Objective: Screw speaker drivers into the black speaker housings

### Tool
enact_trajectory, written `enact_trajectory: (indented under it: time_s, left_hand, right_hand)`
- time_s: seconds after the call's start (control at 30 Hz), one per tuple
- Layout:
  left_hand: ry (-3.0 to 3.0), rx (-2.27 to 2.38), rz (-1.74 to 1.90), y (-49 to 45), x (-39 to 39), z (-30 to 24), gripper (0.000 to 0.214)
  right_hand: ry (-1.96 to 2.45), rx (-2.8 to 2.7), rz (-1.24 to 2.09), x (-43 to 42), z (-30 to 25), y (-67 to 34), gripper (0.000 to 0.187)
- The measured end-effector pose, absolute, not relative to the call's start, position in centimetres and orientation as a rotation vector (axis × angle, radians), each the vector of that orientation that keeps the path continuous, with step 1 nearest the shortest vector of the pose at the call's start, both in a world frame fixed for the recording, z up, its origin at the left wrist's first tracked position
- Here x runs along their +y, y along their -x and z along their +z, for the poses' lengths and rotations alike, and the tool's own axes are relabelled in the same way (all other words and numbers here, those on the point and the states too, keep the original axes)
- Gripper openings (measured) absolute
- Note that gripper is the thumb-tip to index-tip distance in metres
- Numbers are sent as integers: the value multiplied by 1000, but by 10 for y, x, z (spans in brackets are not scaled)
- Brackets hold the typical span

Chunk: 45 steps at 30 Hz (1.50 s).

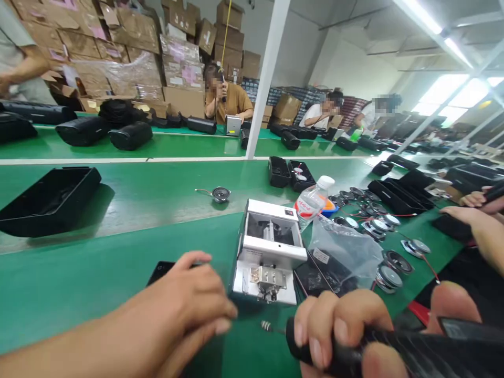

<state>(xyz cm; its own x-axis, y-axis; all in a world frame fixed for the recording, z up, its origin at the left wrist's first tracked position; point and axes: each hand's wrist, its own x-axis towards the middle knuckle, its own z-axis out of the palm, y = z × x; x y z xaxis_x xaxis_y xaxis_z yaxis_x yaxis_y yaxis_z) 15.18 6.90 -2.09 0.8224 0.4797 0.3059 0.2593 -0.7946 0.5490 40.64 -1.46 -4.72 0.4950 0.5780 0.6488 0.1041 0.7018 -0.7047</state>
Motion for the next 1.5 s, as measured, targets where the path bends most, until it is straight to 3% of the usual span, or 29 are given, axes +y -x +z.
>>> enact_trajectory:
  time_s: [0.13,0.27,0.4,0.87,1.03,1.2,1.37,1.5]
  left_hand:
    - [-2576,666,806,-187,110,13,20]
    - [-2577,800,822,-202,126,4,59]
    - [-2526,782,807,-189,113,-12,56]
    - [-2425,1144,746,-94,68,-48,36]
    - [-2392,1241,690,-67,47,-66,41]
    - [-2506,1107,447,-45,40,-71,72]
    - [-2457,1155,528,-43,50,-77,51]
    - [-2419,1173,506,-37,51,-70,55]
  right_hand:
    - [818,-906,258,8,-10,-367,7]
    - [785,-924,240,19,-7,-358,59]
    - [782,-942,241,23,-19,-364,74]
    - [822,-990,181,24,-26,-366,70]
    - [715,-1117,204,27,-35,-372,66]
    - [662,-1237,307,26,-39,-377,50]
    - [757,-1202,389,23,-25,-372,46]
    - [829,-1080,502,12,-15,-361,55]
